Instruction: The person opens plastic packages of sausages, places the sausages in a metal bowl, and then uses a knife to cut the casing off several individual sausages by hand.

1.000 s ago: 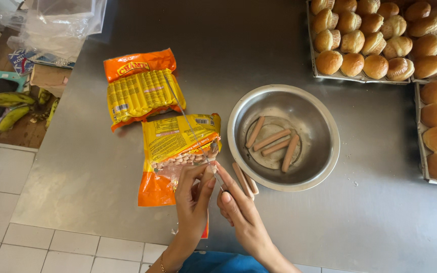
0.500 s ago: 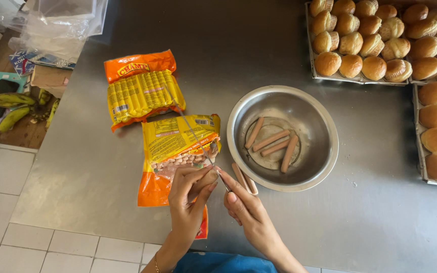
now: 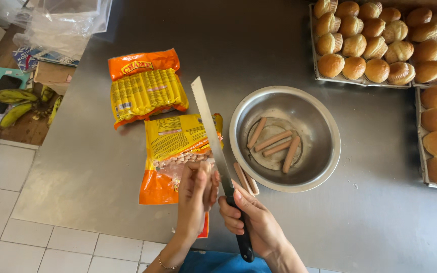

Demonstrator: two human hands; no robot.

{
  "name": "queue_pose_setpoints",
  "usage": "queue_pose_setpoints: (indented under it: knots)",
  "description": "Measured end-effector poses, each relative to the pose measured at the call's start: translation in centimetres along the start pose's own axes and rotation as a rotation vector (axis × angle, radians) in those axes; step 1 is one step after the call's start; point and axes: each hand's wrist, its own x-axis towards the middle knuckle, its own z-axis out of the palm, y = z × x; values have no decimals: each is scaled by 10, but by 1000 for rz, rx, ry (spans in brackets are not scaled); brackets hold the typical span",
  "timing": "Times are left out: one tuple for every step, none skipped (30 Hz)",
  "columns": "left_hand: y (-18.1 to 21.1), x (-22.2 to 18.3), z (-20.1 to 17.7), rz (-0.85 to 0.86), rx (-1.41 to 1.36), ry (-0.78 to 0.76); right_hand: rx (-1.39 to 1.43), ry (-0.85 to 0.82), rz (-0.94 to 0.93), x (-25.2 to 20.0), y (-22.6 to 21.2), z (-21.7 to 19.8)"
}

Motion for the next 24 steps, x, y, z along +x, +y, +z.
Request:
queue_pose_setpoints:
  knots:
    - [2, 2, 0, 9, -99, -41, 29, 3, 3, -1, 1, -2]
    - [4, 4, 1, 17, -198, -82, 59, 6, 5, -2, 1, -4]
    - [7, 7, 1, 16, -197, -82, 60, 7, 5, -2, 2, -5]
    - [10, 9, 2, -105, -265, -105, 77, 25, 8, -3, 2, -6]
    - [13, 11, 2, -226, -333, -128, 93, 43, 11, -3, 3, -7]
    - [10, 12, 1, -227, -332, -129, 94, 43, 10, -5, 2, -6]
    - [8, 12, 0, -198, -300, -135, 72, 37, 13, -6, 1, -6]
    - [6, 13, 0, -169, -268, -141, 49, 30, 15, -8, 0, -5]
    - [9, 15, 2, -171, -267, -140, 51, 31, 15, -9, 2, -9]
    - [11, 18, 4, -220, -357, -148, 105, -11, 6, -10, 3, -13]
    - [13, 20, 6, -269, -447, -157, 158, -53, -4, -11, 4, -17]
    - [6, 24, 2, -270, -447, -158, 159, -51, -6, -13, 5, -19]
    - [-1, 28, -2, -335, -577, -185, 169, -45, -20, -14, 5, -21]
    - [-8, 32, -6, -400, -707, -212, 180, -39, -35, -16, 6, -23]
    - [-9, 37, -4, -403, -706, -215, 181, -37, -39, -18, 7, -27]
    - [-10, 41, -2, -416, -816, -215, 239, -44, -45, -21, 9, -32]
    - [-11, 45, 0, -432, -926, -215, 298, -49, -53, -24, 11, -37]
    - [-14, 51, 0, -439, -925, -219, 300, -45, -59, -28, 11, -40]
    - [-18, 58, 1, -402, -939, -129, 302, -75, -98, -33, 11, -44]
    - [-21, 64, 1, -365, -951, -39, 303, -106, -136, -37, 11, -49]
    - [-27, 72, 3, -374, -950, -43, 306, -99, -144, -43, 11, -55]
    - [-32, 79, 5, -288, -733, 61, 318, -71, -189, -48, 11, -61]
    - [-38, 87, 7, -202, -514, 157, 330, -41, -235, -54, 11, -67]
    - [-43, 93, 12, -212, -512, 151, 333, -33, -243, -60, 10, -71]
